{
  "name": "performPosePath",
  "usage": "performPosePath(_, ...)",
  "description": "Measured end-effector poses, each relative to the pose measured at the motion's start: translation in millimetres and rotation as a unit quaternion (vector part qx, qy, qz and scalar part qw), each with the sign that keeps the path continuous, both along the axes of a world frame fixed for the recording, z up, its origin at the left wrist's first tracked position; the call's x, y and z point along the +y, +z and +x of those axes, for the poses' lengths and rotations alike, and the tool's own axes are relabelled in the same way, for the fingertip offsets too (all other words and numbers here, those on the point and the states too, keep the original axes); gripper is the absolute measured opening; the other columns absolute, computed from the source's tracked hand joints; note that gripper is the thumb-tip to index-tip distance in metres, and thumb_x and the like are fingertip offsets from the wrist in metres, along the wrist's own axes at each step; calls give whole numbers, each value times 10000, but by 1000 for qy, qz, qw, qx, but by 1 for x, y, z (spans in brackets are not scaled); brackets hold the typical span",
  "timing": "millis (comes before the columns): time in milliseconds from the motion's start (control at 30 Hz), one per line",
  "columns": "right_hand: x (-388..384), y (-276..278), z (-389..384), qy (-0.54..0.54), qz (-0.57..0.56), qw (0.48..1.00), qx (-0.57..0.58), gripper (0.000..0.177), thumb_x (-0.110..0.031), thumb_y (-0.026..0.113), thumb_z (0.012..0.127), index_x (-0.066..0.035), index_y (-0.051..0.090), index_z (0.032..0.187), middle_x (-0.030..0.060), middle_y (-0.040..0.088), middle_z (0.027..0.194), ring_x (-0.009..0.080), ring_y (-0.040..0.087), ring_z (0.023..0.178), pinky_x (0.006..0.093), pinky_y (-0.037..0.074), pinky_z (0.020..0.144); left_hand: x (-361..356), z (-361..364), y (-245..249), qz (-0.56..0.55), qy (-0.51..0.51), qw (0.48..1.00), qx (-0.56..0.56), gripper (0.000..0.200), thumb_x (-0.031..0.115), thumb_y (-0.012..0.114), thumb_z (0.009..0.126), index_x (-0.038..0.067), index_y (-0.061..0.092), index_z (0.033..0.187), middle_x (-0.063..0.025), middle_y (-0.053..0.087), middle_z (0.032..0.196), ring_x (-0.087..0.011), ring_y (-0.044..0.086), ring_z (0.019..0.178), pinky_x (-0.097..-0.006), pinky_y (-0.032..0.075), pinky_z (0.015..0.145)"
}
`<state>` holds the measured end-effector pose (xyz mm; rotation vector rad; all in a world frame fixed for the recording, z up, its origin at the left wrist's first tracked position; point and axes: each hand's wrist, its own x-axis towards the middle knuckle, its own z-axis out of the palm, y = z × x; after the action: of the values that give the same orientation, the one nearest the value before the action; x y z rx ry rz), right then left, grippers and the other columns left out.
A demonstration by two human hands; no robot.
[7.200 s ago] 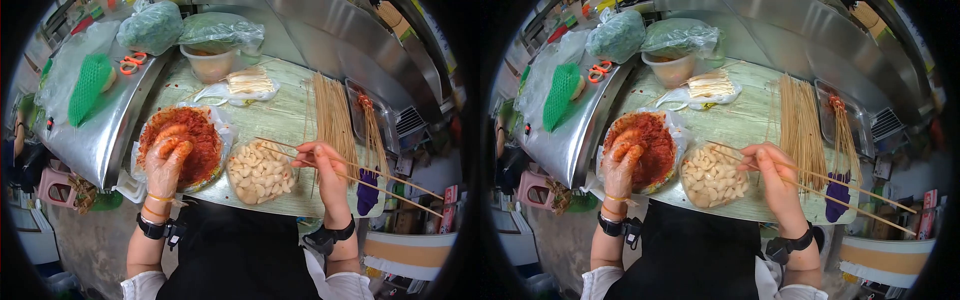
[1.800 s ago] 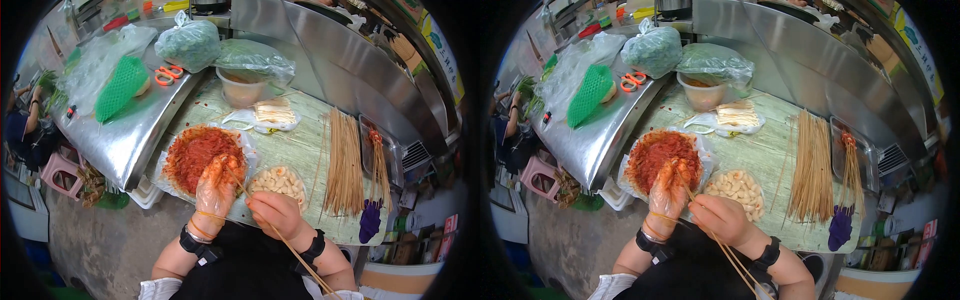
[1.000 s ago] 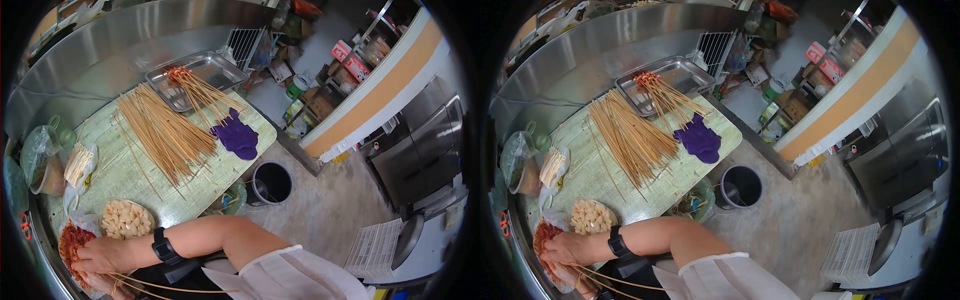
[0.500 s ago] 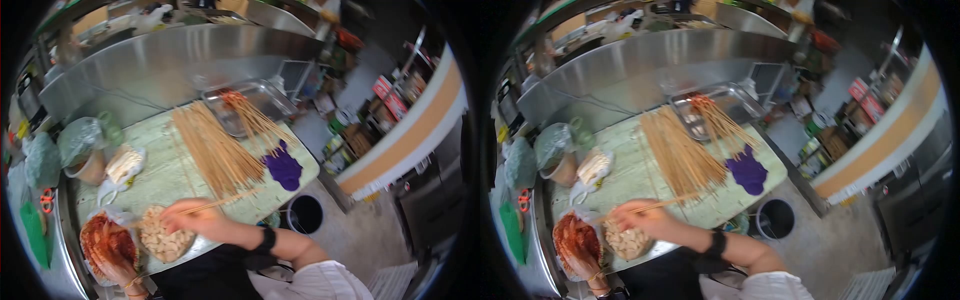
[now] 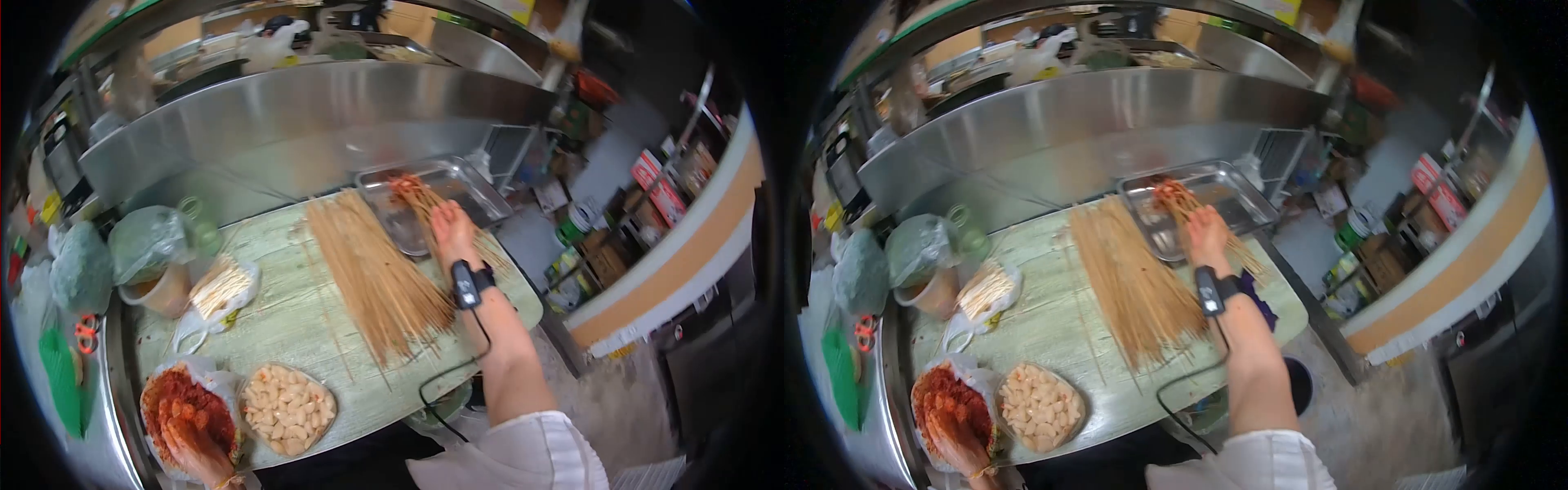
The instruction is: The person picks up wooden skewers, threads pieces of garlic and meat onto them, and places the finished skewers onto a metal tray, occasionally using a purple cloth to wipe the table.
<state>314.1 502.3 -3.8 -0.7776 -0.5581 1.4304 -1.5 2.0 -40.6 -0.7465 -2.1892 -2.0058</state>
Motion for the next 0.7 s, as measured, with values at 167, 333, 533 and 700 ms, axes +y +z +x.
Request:
performPosePath(167, -31, -4, -14, 130, -21, 990, -41, 227, -202, 518, 899, 16, 572, 928, 121, 649, 857, 159, 590, 657, 266, 510, 601, 33, 1, 9, 34, -8, 996, -85, 416, 214, 479, 924, 1, 475, 1281, -171, 470, 1323, -285, 451, 1206, -356, 390, 981)
performPosePath(333, -103, 15, -66, 297, 87, 854, -418, 127, -81, 596, 800, -6, 664, 877, 132, 675, 829, 183, 642, 694, 313, 516, 574, 35, -5, 4, -68, 9, 997, -24, 429, 231, 472, 926, 2, 468, 1287, -168, 470, 1323, -284, 454, 1203, -358, 393, 978)
performPosePath(533, -102, -17, -109, 207, 217, 513, -804, 152, -77, 584, 801, -31, 700, 888, 198, 668, 937, 334, 655, 896, 394, 533, 723, 22, -12, -1, -113, 17, 993, 8, 444, 252, 463, 928, 2, 459, 1295, -164, 471, 1324, -283, 459, 1200, -360, 397, 974)
performPosePath(700, -99, -18, -106, 170, 138, 619, -755, 180, -111, 594, 759, -21, 692, 880, 195, 664, 916, 355, 645, 874, 419, 517, 743, 9, -21, -6, -140, 22, 989, 29, 458, 270, 455, 929, 2, 452, 1301, -161, 472, 1324, -283, 463, 1197, -361, 401, 971)
